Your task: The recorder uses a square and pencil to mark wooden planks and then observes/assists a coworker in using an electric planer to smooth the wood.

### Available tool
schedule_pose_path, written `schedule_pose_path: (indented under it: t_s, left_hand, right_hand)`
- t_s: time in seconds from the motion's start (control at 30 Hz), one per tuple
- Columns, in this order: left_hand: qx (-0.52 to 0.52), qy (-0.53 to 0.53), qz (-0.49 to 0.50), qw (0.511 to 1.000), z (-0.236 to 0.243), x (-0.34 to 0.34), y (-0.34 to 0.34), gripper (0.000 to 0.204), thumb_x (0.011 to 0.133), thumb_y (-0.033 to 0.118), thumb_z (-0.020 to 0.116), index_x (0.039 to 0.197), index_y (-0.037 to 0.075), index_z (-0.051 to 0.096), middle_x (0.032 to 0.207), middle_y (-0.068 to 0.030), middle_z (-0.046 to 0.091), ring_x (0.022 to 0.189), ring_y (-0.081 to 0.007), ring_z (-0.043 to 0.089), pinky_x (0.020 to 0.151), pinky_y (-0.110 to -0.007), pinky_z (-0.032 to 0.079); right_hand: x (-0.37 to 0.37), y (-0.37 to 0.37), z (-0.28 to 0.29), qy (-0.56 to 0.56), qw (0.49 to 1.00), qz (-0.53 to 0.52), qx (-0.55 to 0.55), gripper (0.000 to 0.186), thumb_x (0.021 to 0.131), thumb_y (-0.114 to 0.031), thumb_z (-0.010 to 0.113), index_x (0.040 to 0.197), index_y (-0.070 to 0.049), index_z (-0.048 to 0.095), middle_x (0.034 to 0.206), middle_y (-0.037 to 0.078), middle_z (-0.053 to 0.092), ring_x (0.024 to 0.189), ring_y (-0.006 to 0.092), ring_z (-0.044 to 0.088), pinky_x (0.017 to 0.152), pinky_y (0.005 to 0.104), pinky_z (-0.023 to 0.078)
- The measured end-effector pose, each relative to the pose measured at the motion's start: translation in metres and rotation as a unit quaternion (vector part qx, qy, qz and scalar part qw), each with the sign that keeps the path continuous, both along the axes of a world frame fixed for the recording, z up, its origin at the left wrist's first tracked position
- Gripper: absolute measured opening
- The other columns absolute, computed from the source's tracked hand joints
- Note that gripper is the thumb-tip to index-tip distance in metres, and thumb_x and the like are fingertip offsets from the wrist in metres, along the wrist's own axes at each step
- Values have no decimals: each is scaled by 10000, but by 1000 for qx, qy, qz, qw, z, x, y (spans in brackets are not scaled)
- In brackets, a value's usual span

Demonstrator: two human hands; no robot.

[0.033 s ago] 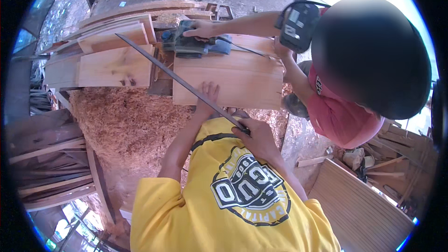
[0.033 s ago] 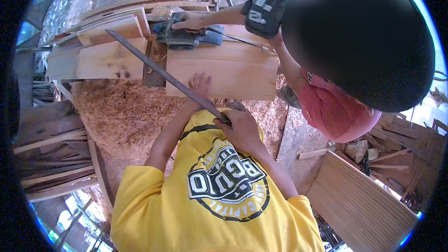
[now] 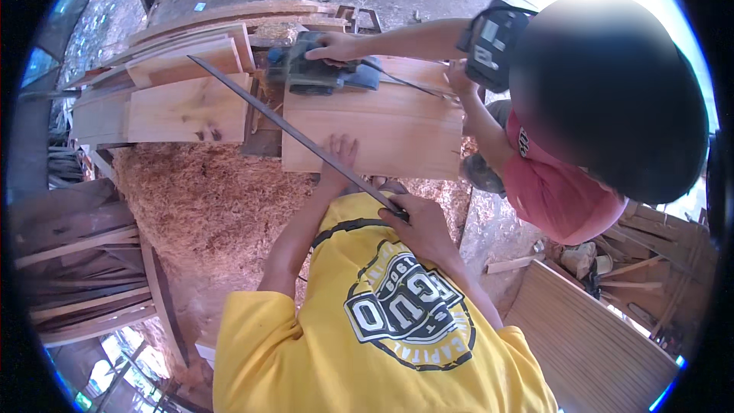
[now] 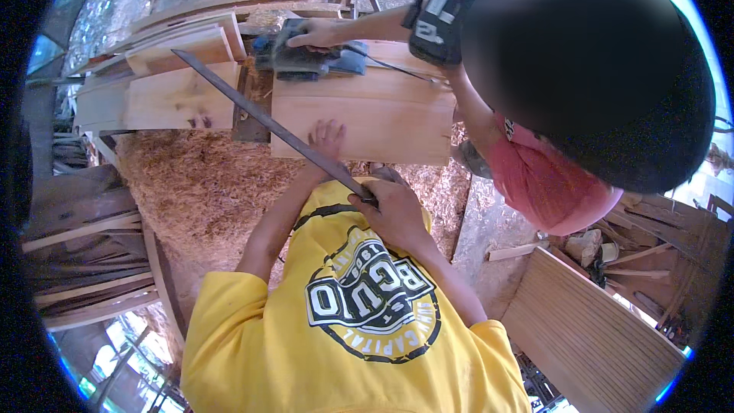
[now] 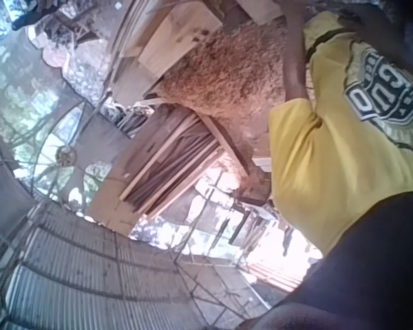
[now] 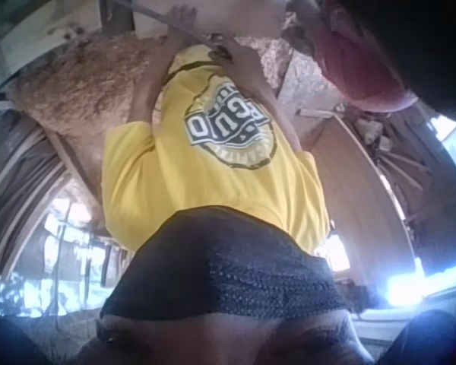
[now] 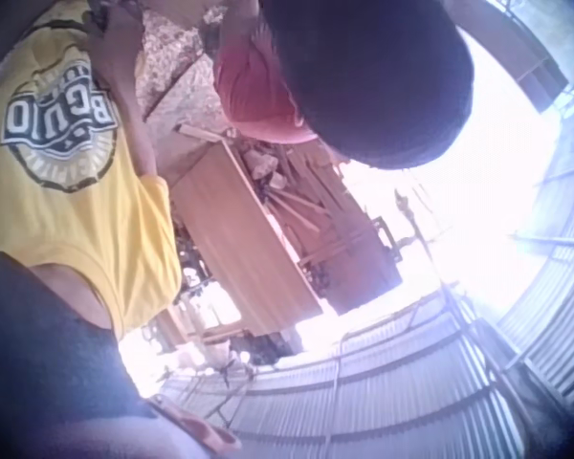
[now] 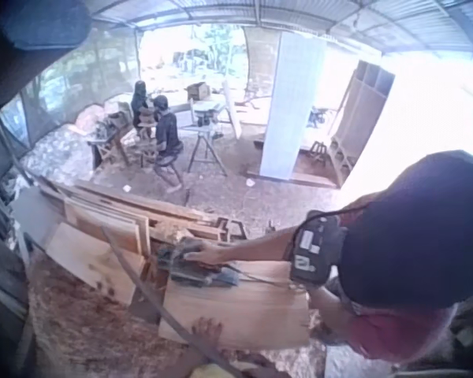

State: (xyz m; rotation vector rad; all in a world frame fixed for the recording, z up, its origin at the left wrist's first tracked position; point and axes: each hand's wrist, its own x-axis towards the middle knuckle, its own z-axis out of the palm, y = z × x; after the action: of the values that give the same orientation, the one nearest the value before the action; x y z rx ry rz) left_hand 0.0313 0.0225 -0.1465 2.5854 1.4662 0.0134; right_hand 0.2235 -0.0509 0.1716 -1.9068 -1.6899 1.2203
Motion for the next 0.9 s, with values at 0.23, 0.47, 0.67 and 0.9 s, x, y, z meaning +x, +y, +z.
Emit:
schedule_pose_path:
  t_s: [0.23, 0.47, 0.67, 0.9]
  left_hand:
    - [-3, -15, -5, 1000, -6, -3, 0, 616, 855, 280, 574, 1435, 112, 454, 1460, -175, 398, 1390, -466, 306, 1069, -678, 294]
    - [-68, -22, 5, 997, 23, 7, 7, 648, 832, 222, 644, 1442, 118, 453, 1459, -193, 389, 1371, -455, 338, 1064, -628, 339]
    - [-168, -34, 13, 985, 38, 10, 17, 580, 838, 218, 664, 1381, 99, 500, 1466, -245, 351, 1376, -472, 310, 1068, -593, 360]
    - [-150, -39, -10, 988, 42, 10, 18, 556, 843, 211, 650, 1370, 99, 511, 1498, -272, 315, 1361, -496, 327, 1093, -587, 342]
  right_hand:
    - [2, -4, 0, -2, 1000, -6, 14, 309, 865, -295, 719, 1024, -31, 713, 827, 177, 687, 755, 331, 679, 695, 407, 514]
    - [10, -9, -4, 8, 998, -49, 31, 278, 875, -269, 706, 1034, -42, 707, 809, 173, 678, 733, 351, 663, 687, 420, 508]
    - [18, -11, -6, 31, 995, -67, 63, 240, 886, -221, 696, 1034, -33, 702, 804, 182, 666, 712, 352, 645, 669, 416, 493]
    - [22, -14, -7, 16, 995, -79, 53, 281, 864, -301, 711, 899, -23, 689, 804, 175, 635, 832, 359, 623, 739, 449, 493]
